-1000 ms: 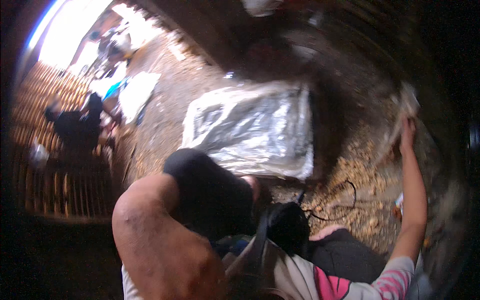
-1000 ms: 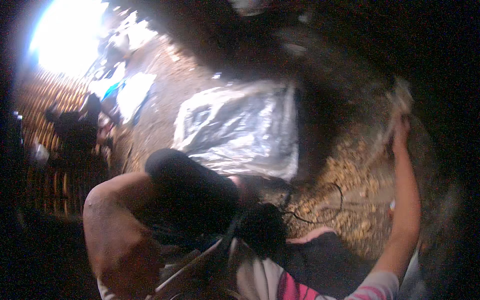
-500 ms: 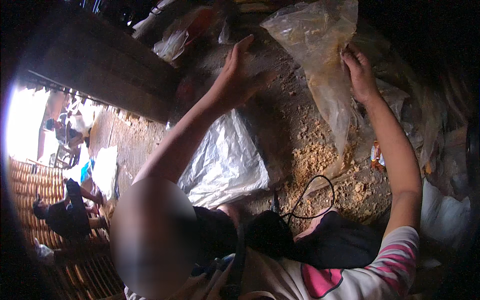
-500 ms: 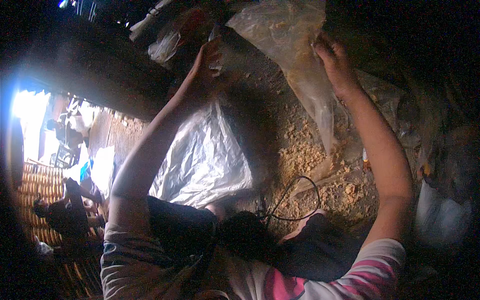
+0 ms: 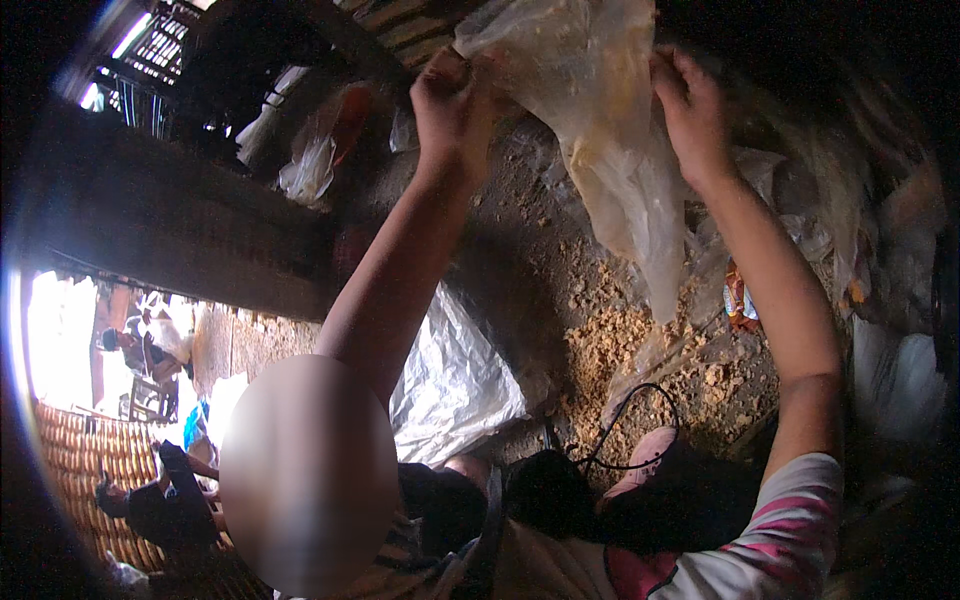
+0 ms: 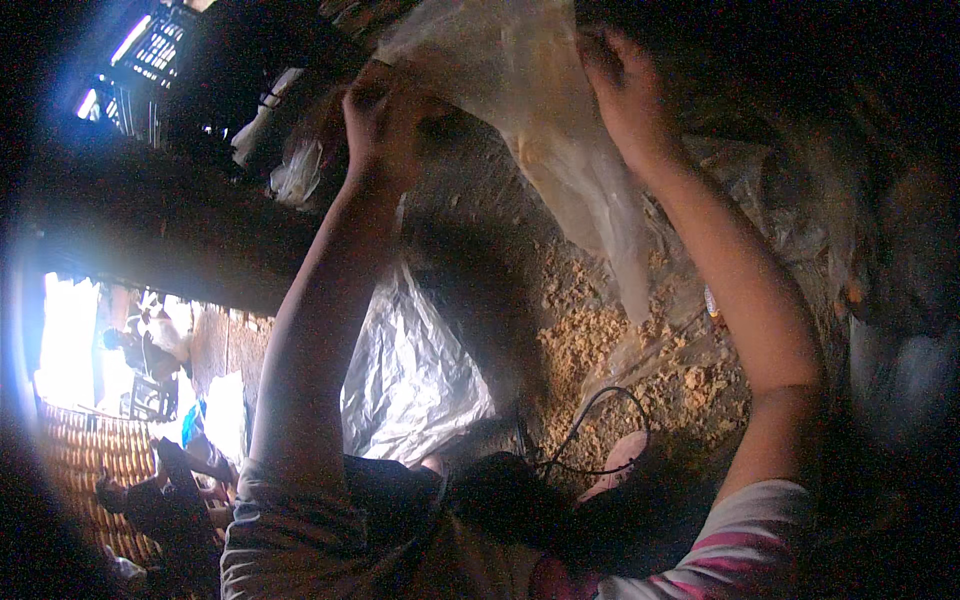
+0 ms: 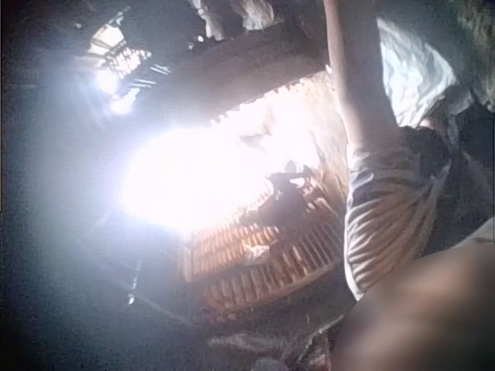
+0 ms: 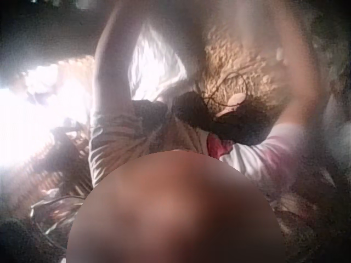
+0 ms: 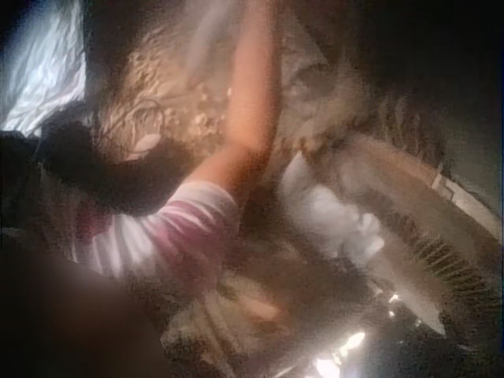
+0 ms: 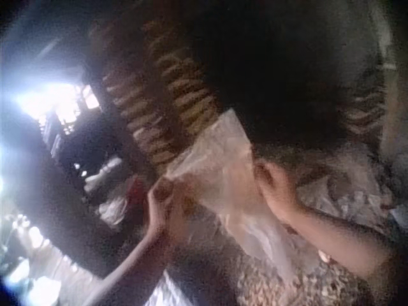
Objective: The person sits on the floor and repeatedly scoops granular material from a large pile into small plastic bags. They open each bag, fill it by hand, and set it aside. The process is repeated continuously.
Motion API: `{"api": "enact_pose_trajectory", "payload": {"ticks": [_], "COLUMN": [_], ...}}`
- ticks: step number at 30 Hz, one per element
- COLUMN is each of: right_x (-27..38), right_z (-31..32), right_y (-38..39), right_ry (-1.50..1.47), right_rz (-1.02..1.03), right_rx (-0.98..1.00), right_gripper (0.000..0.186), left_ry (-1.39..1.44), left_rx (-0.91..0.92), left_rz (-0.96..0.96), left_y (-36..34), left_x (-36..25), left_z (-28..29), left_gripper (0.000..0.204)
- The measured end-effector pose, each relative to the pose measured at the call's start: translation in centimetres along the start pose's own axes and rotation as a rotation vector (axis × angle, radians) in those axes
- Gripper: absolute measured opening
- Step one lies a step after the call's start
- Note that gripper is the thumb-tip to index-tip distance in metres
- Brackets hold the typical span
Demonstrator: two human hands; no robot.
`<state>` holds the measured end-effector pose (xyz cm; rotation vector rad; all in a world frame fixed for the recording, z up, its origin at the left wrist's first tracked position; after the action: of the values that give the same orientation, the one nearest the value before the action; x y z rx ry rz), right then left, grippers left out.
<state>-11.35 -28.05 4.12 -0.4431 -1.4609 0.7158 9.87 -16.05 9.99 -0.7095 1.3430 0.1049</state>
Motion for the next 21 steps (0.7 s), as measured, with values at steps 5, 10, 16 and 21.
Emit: {"api": "enact_pose_trajectory", "payload": {"ticks": [5,10,16,21], "right_x": [5.2,11.3,7.7,5.3], "right_z": [3.1,1.9,1.8,1.8], "right_y": [-4.8,-5.2,-7.0,-7.9], "right_ry": [-0.018,-0.058,0.072,-0.479], "right_rz": [0.187,0.187,-0.061,-0.272], "right_rx": [-0.332,-0.393,-0.399,-0.165], "right_gripper": [0.033,0.064,0.033,0.022], "left_ry": [0.021,-0.053,0.030,-0.301], "left_rx": [-0.019,-0.015,-0.010,-0.160], "left_rz": [-0.254,-0.307,-0.385,-0.364], "left_y": [-2.4,-1.3,0.1,-2.1], "left_x": [-4.7,-8.7,-10.9,-10.3], "left_z": [-1.5,-4.9,-6.0,-0.6], "left_gripper": [0.023,0.021,0.015,0.018]}}
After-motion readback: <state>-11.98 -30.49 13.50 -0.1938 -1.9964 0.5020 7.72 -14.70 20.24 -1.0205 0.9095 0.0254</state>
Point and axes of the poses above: each hand's wrist, its own y-axis away from the middle knuckle, its own z-axis out of the back of the hand, x = y × z, the point moved 7 cm from there along -y, towards the middle knuckle, and after that the axes turned 1 degree about z, right-handed, at the moved point
